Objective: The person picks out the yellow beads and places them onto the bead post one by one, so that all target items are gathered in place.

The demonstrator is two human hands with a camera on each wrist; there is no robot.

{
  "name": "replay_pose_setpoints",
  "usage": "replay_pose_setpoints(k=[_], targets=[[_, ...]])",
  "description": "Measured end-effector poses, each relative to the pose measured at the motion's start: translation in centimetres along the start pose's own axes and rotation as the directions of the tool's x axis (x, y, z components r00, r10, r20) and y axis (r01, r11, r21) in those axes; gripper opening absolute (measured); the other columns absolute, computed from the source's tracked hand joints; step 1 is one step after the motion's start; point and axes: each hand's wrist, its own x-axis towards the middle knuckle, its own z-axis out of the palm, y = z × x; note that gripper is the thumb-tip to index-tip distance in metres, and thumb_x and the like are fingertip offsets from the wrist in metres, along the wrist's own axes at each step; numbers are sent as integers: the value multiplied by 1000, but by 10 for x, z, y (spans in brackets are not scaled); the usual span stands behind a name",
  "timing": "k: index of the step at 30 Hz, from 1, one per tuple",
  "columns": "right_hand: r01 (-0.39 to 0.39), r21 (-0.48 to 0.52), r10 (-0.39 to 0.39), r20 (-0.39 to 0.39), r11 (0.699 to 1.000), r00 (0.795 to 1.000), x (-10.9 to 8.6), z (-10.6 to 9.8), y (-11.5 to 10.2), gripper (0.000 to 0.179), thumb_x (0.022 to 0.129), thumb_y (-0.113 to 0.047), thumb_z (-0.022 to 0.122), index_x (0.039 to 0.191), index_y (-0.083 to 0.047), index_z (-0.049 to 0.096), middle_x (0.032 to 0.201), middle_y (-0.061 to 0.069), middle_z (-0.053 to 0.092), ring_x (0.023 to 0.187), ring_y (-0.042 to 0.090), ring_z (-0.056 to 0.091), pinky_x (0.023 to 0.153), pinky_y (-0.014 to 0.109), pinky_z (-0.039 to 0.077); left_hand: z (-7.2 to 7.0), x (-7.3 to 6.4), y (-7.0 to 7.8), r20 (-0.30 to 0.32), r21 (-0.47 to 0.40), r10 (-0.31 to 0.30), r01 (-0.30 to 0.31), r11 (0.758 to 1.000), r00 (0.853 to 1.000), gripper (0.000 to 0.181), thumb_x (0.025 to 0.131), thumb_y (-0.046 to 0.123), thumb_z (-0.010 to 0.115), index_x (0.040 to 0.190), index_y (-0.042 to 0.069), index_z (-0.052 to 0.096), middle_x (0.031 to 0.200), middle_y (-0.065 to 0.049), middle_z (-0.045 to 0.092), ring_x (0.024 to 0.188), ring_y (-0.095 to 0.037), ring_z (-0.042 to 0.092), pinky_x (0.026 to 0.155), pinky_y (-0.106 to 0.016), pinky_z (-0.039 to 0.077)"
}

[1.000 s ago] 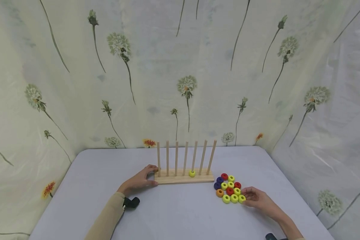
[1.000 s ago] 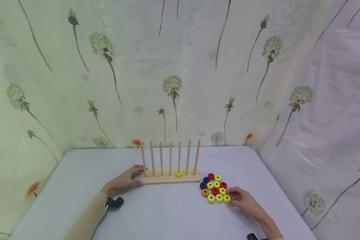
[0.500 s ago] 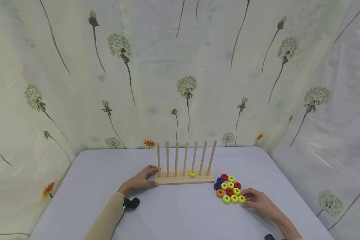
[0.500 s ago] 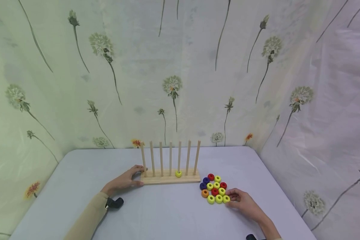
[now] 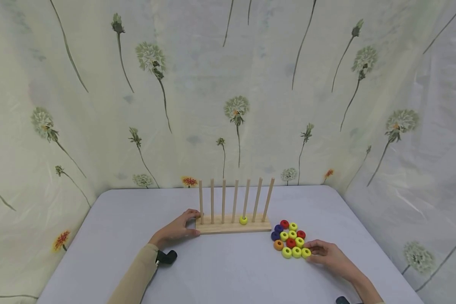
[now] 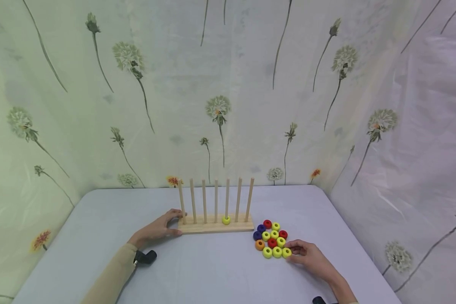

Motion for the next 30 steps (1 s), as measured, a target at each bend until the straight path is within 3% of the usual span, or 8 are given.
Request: replay_pose_setpoints(k=[20,30], targets=[[37,18,-38,56,999,998,-2,-9,4,48,81,-27,77,119,-2,63,120,14,64,104,22,64,84,30,55,0,2,-1,9,-6,-4,4,1000,1000,70,80,33,78,141,14,48,150,-7,34,146,-33,21,115,-58,20],[24,31,-26,68,999,997,-2,-11,3,52,81,-30,76,121,-1,61,121,13,64,106,22,63,84,29,55,0,1,-2,5,3,-2,2,1000,1000,70,80,33,78,140,12,48,148,-8,35,143,-33,26,113,-58,23]])
